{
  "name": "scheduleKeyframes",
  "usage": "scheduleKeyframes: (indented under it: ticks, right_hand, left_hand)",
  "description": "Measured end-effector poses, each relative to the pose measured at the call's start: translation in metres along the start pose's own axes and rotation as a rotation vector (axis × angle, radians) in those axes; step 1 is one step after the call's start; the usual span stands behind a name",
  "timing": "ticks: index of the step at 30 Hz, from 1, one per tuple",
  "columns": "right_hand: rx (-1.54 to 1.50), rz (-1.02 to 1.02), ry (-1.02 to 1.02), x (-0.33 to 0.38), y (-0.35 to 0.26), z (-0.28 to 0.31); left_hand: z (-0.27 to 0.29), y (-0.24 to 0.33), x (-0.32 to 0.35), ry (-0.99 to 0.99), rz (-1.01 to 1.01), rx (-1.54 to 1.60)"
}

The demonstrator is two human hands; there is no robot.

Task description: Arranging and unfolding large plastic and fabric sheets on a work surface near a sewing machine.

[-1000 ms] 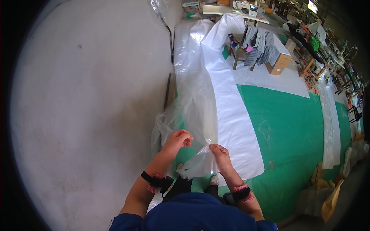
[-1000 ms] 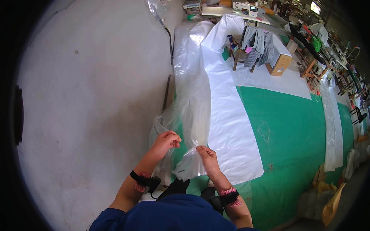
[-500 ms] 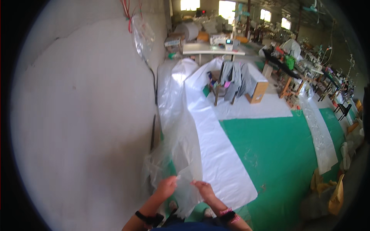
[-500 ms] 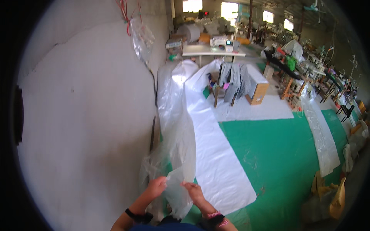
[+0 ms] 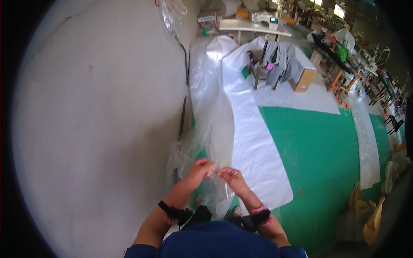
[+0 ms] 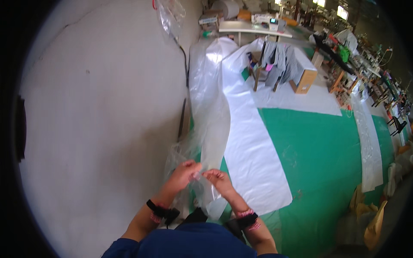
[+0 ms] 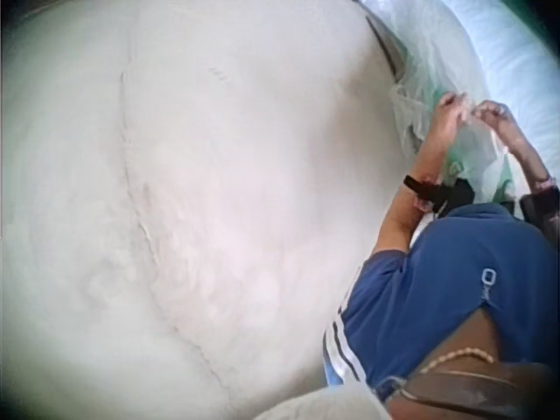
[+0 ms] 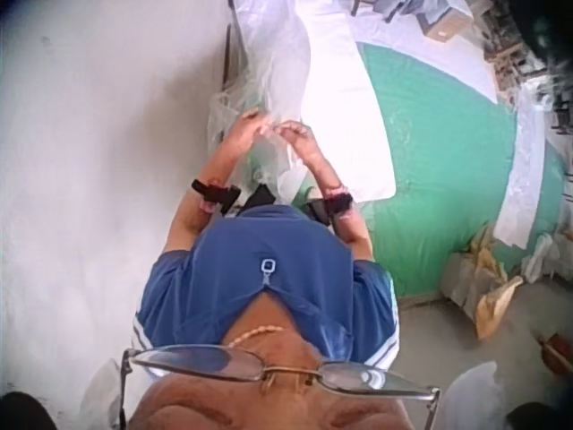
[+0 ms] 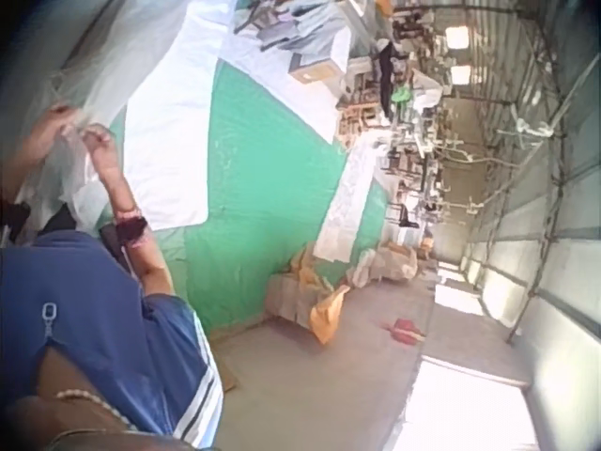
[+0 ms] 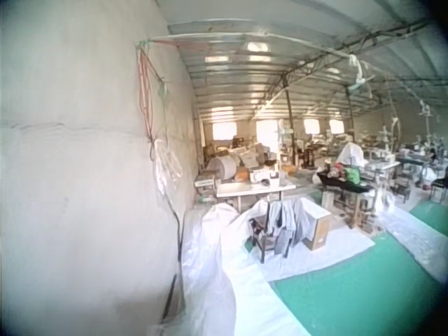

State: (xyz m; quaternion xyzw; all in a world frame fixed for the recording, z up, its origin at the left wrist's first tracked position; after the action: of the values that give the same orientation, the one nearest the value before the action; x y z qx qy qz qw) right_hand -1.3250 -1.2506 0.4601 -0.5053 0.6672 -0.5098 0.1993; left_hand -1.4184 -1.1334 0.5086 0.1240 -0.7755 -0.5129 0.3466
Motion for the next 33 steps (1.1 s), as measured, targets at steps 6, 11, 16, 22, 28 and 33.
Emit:
scheduleKeyframes:
  ticks: [6,11,16,22,28,33]
  right_hand:
    - [-0.106,0.033,0.153,0.000,0.010,0.021]
    - [-0.229,-0.089,0.243,0.014,0.019,0.033]
    - [-0.091,-0.037,0.297,0.014,0.028,0.046]
    - [0.284,-0.010,0.527,0.041,0.062,0.133]
    - [0.511,-0.157,0.887,0.092,0.161,0.289]
    - [0.583,-0.294,0.931,0.109,0.151,0.293]
  left_hand:
    - [0.056,-0.011,-0.004,0.152,-0.038,0.329]
    - [0.056,0.013,0.007,0.090,-0.114,0.292]
    - [0.072,0.037,0.020,0.149,-0.227,0.038]
    - [0.161,0.087,0.043,0.664,-0.516,-0.239]
    - [0.215,0.165,0.061,0.815,-0.770,-0.312]
    - [0.198,0.218,0.099,0.900,-1.030,-0.338]
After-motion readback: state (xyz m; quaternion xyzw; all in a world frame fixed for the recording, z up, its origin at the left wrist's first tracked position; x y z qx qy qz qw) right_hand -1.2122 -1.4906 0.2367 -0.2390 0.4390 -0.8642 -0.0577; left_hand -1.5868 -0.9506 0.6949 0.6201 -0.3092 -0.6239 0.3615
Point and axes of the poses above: each hand's wrist, its own x-axis away from the middle knuckle, its own z-axis out of the back of the hand, y = z × x, the point moved 4 cm from there along -x, towards the middle knuckle, and after that the axes turned 4 degrees about y, right-handed, at the moved point
